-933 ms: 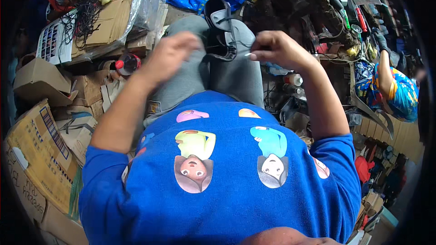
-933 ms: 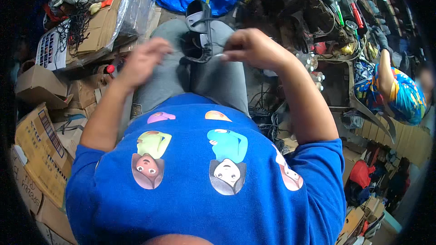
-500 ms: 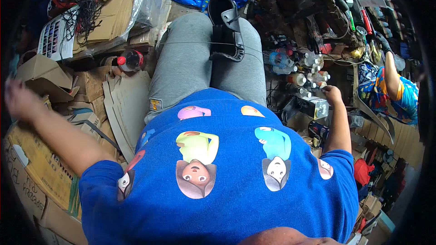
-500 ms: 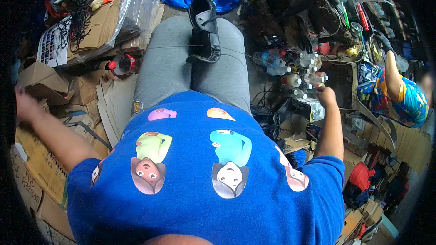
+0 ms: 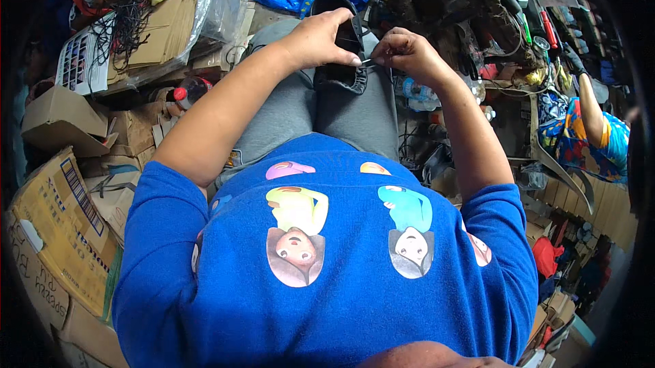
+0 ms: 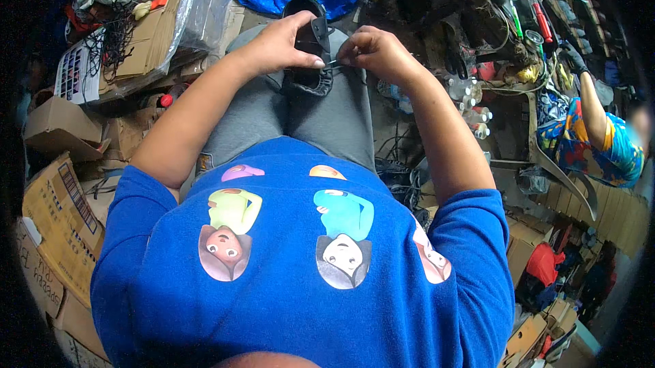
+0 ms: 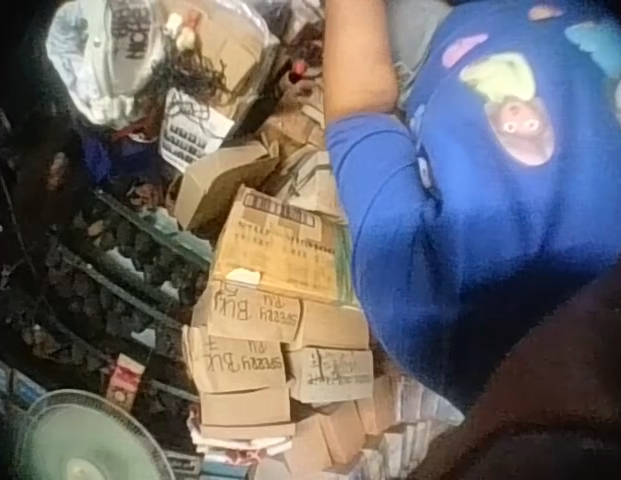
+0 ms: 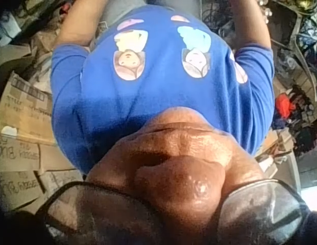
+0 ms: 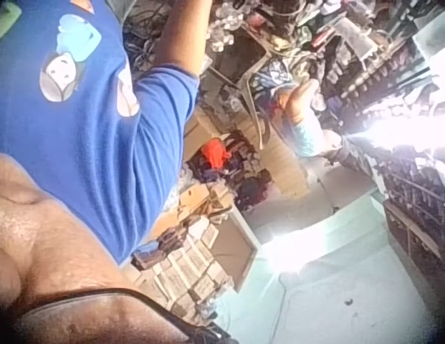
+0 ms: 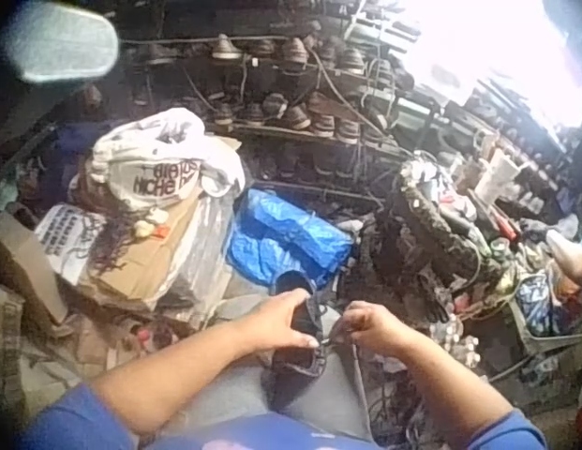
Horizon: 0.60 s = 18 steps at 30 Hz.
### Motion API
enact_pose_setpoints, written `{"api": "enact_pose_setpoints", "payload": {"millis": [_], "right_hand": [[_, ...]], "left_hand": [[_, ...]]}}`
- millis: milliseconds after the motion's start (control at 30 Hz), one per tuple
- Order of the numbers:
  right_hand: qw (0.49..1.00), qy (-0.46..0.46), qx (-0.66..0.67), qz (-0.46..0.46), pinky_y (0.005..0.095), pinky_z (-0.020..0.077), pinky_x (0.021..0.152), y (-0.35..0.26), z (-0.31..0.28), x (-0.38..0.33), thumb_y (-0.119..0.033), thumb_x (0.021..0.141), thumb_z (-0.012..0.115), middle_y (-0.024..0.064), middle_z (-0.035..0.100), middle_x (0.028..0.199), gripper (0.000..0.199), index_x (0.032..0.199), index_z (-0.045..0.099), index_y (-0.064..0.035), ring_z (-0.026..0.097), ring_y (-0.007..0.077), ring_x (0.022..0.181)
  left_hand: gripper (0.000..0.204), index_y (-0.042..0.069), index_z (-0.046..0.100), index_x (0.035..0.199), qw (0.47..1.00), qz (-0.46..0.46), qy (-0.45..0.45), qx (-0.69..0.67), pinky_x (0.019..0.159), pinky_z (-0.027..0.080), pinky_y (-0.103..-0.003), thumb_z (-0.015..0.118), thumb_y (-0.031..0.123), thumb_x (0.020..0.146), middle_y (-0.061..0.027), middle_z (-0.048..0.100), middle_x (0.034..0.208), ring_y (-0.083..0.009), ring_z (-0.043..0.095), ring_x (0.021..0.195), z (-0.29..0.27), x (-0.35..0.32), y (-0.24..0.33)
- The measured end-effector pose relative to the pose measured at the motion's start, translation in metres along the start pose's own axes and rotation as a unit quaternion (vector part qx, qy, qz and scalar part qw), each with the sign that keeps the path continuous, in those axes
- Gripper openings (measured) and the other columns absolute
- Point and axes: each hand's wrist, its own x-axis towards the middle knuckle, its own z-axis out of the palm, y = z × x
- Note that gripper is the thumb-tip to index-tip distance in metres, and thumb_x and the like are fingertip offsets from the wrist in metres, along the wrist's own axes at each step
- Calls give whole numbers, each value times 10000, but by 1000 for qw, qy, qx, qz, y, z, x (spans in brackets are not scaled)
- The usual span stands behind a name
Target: The recorder is lacing a black leather boot while seated in a cluttered workshop.
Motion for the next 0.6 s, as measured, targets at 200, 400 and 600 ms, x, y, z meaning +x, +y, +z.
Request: {"api": "enact_pose_setpoints", "payload": {"millis": [200, 400, 600], "right_hand": [[998, -14, -52, -40, 250, 452, 771, 7, 8, -1, 9, 737, 697, 1, 573, 839, 107, 827, 690, -49, 560, 105, 840], [998, 17, -30, -49, 254, 448, 749, 6, 22, -13, 7, 731, 704, 9, 595, 801, 128, 846, 692, -49, 567, 109, 811], [993, 78, -74, -56, 270, 476, 690, 2, 33, -27, -18, 716, 710, 31, 611, 820, 208, 904, 718, -108, 603, 143, 785]], "left_hand": [[368, -2, 651, 957, 989, -57, -131, -38, 814, 471, -283, 801, 177, 673, -83, 673, 939, -133, 610, 876, -3, 7, -1], [259, -2, 677, 975, 961, -39, -210, -176, 844, 460, -270, 717, 135, 759, -61, 686, 900, -116, 605, 870, -10, 9, -7], [330, 5, 639, 1110, 952, 18, -294, -87, 963, 394, -310, 656, 111, 798, -117, 610, 1127, -212, 554, 1072, -18, 10, -5]]}}
